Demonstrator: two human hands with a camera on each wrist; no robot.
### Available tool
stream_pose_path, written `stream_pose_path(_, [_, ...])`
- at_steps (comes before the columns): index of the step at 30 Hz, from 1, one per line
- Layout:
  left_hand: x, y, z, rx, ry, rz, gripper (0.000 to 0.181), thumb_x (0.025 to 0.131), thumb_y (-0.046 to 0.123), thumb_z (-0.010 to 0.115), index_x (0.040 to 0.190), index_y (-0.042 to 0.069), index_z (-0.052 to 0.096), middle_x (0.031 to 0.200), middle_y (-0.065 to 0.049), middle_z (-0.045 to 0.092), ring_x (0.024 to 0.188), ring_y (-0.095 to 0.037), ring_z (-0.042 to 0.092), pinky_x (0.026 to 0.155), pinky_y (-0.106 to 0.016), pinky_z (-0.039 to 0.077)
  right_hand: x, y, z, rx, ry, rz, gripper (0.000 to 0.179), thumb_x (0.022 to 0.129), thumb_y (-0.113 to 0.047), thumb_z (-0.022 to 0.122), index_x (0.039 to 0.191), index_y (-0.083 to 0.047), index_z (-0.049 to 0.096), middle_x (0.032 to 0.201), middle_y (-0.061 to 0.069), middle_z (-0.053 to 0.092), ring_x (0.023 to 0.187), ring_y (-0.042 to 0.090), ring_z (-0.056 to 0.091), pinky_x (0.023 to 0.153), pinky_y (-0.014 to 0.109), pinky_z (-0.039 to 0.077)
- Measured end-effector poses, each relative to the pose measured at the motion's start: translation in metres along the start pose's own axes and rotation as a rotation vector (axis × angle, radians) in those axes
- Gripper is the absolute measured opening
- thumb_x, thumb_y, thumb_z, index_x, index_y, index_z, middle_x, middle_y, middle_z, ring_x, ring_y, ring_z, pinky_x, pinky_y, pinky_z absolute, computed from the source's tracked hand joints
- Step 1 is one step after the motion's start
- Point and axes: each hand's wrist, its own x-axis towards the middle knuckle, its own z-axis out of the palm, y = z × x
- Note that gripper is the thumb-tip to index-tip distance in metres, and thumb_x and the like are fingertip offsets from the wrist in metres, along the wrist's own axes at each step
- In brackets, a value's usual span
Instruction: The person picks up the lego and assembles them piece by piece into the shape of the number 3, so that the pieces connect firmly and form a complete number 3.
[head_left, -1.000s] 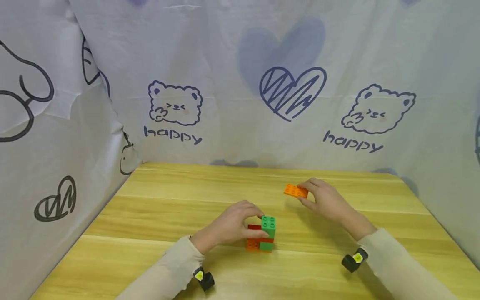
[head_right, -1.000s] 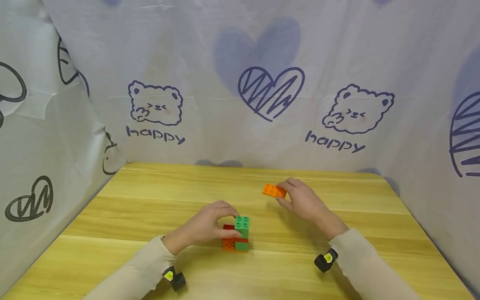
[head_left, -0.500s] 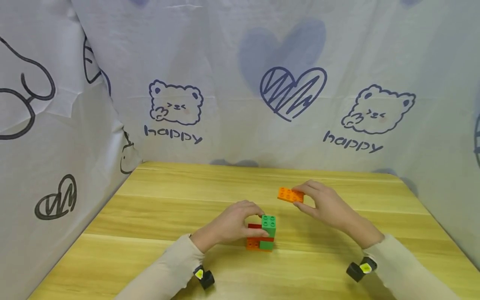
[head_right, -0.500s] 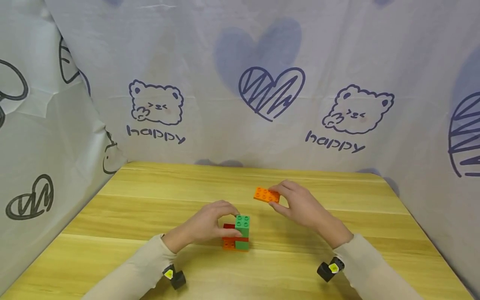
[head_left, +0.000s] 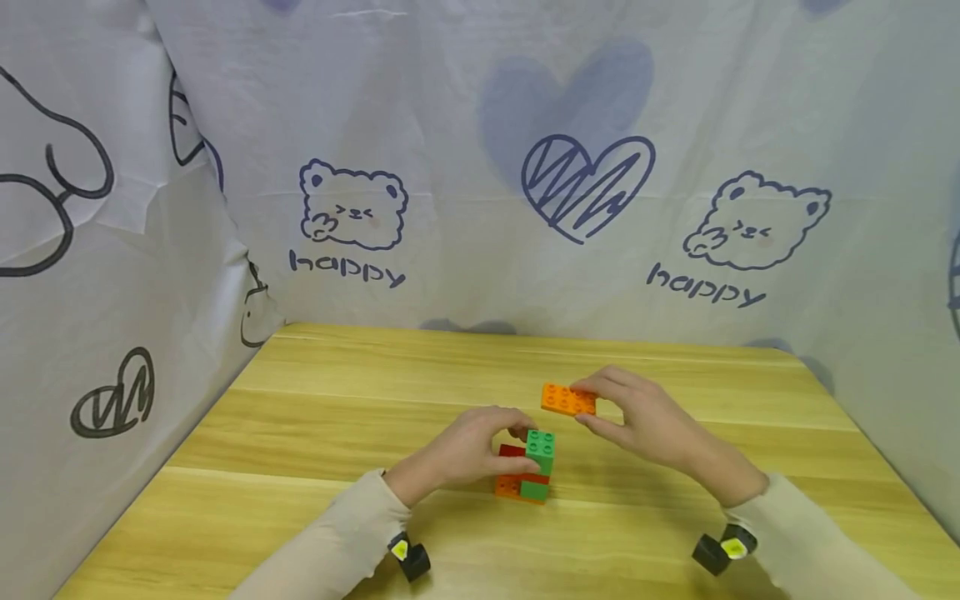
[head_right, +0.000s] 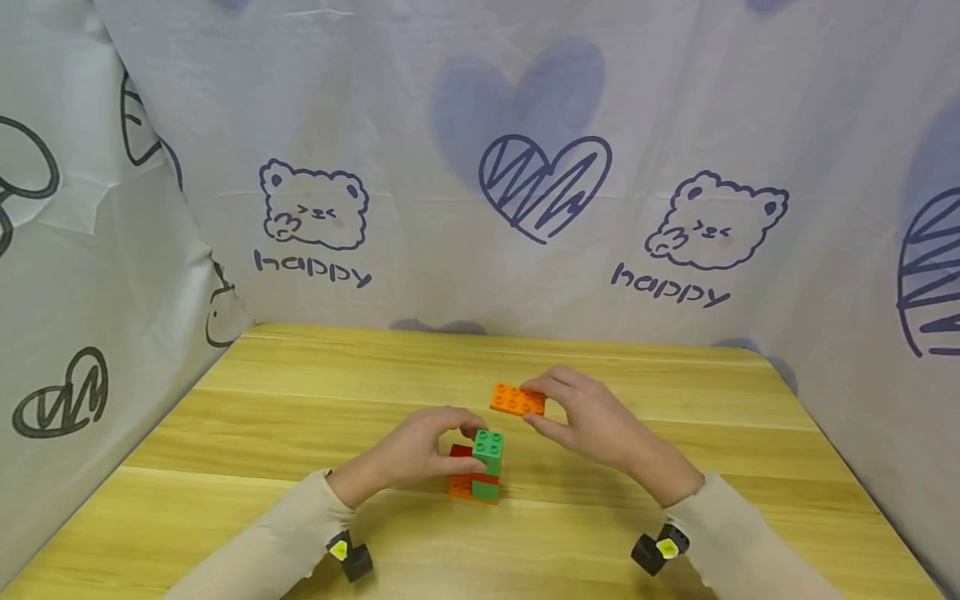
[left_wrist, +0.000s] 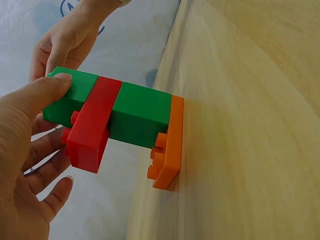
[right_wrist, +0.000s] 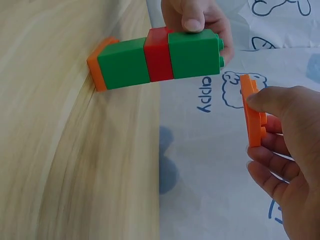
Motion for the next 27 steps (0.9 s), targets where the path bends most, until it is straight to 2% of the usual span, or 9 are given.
stream_pose_path(10, [0.000, 0.002, -0.001, 0.024, 0.008, -0.003, 0.040, 0.086, 0.041, 0.075, 0.114, 0.014, 0.065, 0.104, 0.005, 0.066, 0.094, -0.011, 0.060, 0.085, -0.027, 0.049, 0.001, -0.012, 0.001, 0.097, -0.013, -0.034, 0.035, 0.087, -0.026, 0.076, 0.120, -0.016, 0.067, 0.112, -0.008, 0.064, 0.098, 0.008, 0.061, 0.084, 0.033, 0.054])
stream_pose_path(19, [0.000, 0.003, 0.000, 0.004, 0.012, -0.037, 0.034, 0.084, 0.042, 0.076, 0.102, 0.019, 0.060, 0.095, 0.007, 0.064, 0.082, -0.010, 0.056, 0.073, -0.023, 0.047, 0.004, -0.021, 0.004, 0.172, -0.064, -0.096, 0.036, 0.086, -0.021, 0.078, 0.119, -0.014, 0.067, 0.114, -0.008, 0.064, 0.100, 0.009, 0.060, 0.085, 0.032, 0.054])
stream_pose_path(23, [0.000, 0.003, 0.000, -0.026, 0.000, -0.064, 0.034, 0.084, 0.044, 0.076, 0.104, 0.020, 0.061, 0.094, 0.010, 0.063, 0.081, -0.008, 0.056, 0.071, -0.023, 0.046, 0.005, -0.021, 0.007, 0.184, -0.067, -0.136, 0.036, 0.085, -0.020, 0.078, 0.119, -0.013, 0.067, 0.113, -0.006, 0.064, 0.098, 0.010, 0.060, 0.084, 0.030, 0.054])
stream_pose_path(27, [0.000, 0.003, 0.001, -0.046, 0.005, -0.065, 0.040, 0.083, 0.043, 0.077, 0.111, 0.019, 0.061, 0.094, 0.012, 0.063, 0.082, -0.005, 0.058, 0.074, -0.023, 0.048, 0.006, -0.020, 0.011, 0.191, -0.073, -0.166, 0.036, 0.086, -0.021, 0.078, 0.119, -0.013, 0.067, 0.112, -0.007, 0.063, 0.097, 0.009, 0.060, 0.083, 0.029, 0.054])
